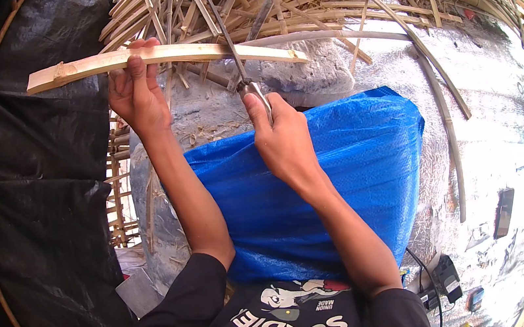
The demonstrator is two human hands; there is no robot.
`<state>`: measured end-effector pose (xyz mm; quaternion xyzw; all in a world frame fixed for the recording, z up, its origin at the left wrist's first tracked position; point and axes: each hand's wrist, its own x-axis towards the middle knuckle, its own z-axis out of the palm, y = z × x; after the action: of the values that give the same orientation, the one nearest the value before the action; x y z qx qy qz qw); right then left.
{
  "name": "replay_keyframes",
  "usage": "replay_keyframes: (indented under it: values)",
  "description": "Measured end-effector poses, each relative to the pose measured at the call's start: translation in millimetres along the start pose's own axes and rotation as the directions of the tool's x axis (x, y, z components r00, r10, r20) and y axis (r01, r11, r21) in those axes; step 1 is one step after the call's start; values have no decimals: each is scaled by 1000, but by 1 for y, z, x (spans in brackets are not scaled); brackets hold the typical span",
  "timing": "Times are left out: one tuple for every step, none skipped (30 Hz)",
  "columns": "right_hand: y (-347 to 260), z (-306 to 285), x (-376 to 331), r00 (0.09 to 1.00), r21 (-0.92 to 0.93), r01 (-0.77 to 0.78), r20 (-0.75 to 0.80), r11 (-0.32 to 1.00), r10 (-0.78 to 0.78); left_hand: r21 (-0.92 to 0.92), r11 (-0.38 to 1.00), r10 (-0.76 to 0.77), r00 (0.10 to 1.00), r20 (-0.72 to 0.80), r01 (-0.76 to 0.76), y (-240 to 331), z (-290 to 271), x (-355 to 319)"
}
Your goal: The person joins bamboo pieces together, then shaves and carves a wooden strip using a knife.
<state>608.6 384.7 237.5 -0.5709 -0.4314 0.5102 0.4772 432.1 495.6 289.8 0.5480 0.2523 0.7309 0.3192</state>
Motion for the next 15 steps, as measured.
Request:
replay_keyframes:
  values:
    - [-1, 1, -1, 1000, 9, -17, 7, 1000, 17, 2, 1000, -4, 1000, 10, 4, -2, -2, 0]
    - [-4, 1, -5, 1000, 9, -22, 5, 1000, 22, 3, 1000, -9, 1000, 21, 9, -4, -2, -1]
    - [-11, 3, -12, 1000, 14, -12, 20, 1000, 12, 7, 1000, -11, 1000, 21, 11, -2, -2, -2]
    - [-17, 3, -16, 1000, 17, -3, 28, 1000, 3, 53, 998, -18, 1000, 1, 18, 0, 2, -4]
    - [-23, 0, -18, 1000, 17, -7, 25, 1000, 7, 100, 995, -25, 1000, -19, 27, 0, 4, -5]
    - [-29, -1, -20, 995, -3, 94, 28, 996, -94, 111, 994, 19, 1000, 12, -20, -2, 4, -3]
    - [-31, -3, -22, 981, -22, 194, 34, 981, -194, 112, 994, 15, 1000, 13, -16, -3, 5, -3]
    - [-30, -4, -20, 979, -37, 202, 38, 979, -200, 116, 993, 12, 1000, 11, -13, -3, 6, -2]
    - [-24, -6, -15, 980, -37, 197, 33, 980, -196, 115, 993, 8, 1000, 11, -10, -2, 11, -1]
    - [-13, -6, -6, 994, -64, 107, 3, 992, -107, 92, 995, 38, 998, 54, -43, -4, 15, -2]
    - [-2, -6, -1, 999, -87, 14, -29, 996, -17, 92, 995, 32, 998, 56, -37, -5, 12, -5]
    - [5, -8, 3, 998, -86, 53, -27, 995, -55, 94, 995, 14, 1000, 15, -15, -9, 6, -7]
    - [10, -7, 5, 998, -86, 49, -28, 995, -51, 95, 995, -4, 1000, -27, 6, -13, 1, -9]
    - [14, -7, 7, 998, -79, 54, -20, 995, -55, 110, 994, 0, 1000, -21, 3, -17, -3, -8]
    - [14, -5, 9, 998, -70, 60, -9, 996, -60, 113, 994, -2, 1000, -22, 5, -18, -3, -10]
